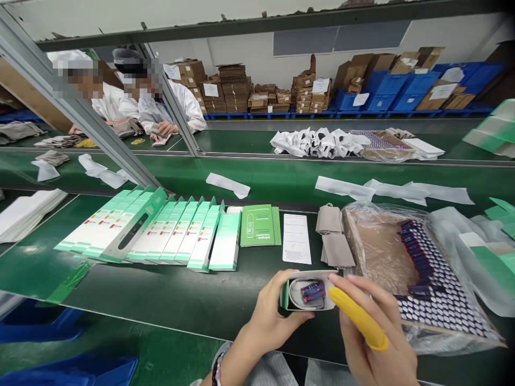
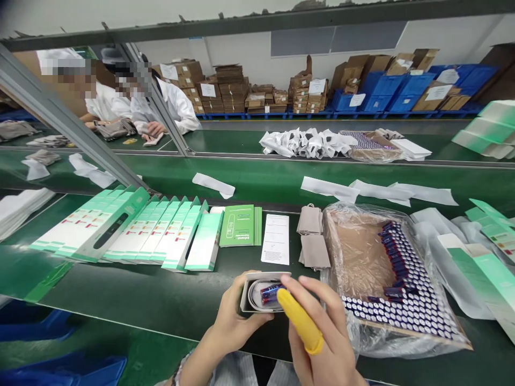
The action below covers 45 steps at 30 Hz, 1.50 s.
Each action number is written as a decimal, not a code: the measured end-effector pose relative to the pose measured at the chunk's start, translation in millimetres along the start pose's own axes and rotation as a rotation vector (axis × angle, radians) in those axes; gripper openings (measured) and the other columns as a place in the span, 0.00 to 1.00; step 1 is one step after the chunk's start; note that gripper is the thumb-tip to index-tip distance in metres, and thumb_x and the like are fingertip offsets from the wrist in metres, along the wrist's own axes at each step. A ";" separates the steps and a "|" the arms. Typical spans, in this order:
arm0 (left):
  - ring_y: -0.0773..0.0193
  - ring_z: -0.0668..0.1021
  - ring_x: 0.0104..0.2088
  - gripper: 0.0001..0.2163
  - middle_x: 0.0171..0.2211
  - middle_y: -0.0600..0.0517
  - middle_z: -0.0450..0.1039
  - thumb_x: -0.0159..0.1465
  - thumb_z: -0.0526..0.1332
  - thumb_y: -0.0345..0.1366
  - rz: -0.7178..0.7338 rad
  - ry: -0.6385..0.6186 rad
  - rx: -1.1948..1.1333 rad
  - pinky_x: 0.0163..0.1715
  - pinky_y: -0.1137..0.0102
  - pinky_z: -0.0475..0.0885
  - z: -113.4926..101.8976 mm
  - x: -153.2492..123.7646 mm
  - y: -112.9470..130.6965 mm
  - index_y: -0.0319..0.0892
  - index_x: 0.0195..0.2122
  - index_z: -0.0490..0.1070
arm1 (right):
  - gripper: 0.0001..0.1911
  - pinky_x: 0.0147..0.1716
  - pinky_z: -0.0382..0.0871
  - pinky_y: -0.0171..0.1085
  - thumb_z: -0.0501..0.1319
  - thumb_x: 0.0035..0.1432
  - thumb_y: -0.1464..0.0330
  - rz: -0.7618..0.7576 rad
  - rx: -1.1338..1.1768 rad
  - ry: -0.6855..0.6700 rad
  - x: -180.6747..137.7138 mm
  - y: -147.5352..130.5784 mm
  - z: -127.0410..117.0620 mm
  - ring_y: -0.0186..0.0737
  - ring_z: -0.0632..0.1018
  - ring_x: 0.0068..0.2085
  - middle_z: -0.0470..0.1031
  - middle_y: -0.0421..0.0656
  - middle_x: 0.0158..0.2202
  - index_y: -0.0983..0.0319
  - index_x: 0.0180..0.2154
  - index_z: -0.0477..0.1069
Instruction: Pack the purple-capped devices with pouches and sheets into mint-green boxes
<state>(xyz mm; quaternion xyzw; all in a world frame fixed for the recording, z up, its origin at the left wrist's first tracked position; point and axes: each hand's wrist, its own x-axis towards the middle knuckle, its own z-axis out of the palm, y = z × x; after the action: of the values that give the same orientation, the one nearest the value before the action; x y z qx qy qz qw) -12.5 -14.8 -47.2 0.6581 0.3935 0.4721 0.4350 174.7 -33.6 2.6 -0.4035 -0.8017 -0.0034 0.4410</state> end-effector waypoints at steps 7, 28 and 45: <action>0.58 0.78 0.42 0.25 0.45 0.53 0.72 0.57 0.71 0.38 -0.011 0.059 -0.051 0.43 0.65 0.72 6.1 0.2 -3.2 0.53 0.54 0.65 | 0.30 0.63 0.56 0.56 0.56 0.66 0.68 0.536 0.346 -0.016 -13.4 2.7 14.6 0.52 0.62 0.65 0.60 0.47 0.65 0.53 0.66 0.53; 0.56 0.79 0.46 0.11 0.45 0.48 0.77 0.69 0.56 0.31 0.394 0.232 -0.031 0.47 0.56 0.75 14.4 20.2 23.6 0.49 0.51 0.69 | 0.08 0.47 0.77 0.41 0.62 0.63 0.66 0.788 1.053 0.078 1.5 11.2 36.3 0.44 0.79 0.50 0.78 0.45 0.49 0.54 0.45 0.74; 0.55 0.81 0.45 0.06 0.38 0.47 0.81 0.59 0.69 0.28 0.341 0.121 0.112 0.46 0.59 0.78 -9.3 17.2 33.3 0.42 0.36 0.76 | 0.14 0.52 0.73 0.47 0.61 0.64 0.68 0.160 0.519 -0.223 12.3 37.7 10.9 0.46 0.77 0.52 0.76 0.49 0.51 0.58 0.52 0.70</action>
<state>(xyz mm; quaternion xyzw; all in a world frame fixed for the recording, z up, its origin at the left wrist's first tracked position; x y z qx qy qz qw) -13.7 -7.3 -9.4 0.7090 0.3273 0.5549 0.2869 188.0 3.7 -8.6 -0.3370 -0.7850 0.2806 0.4376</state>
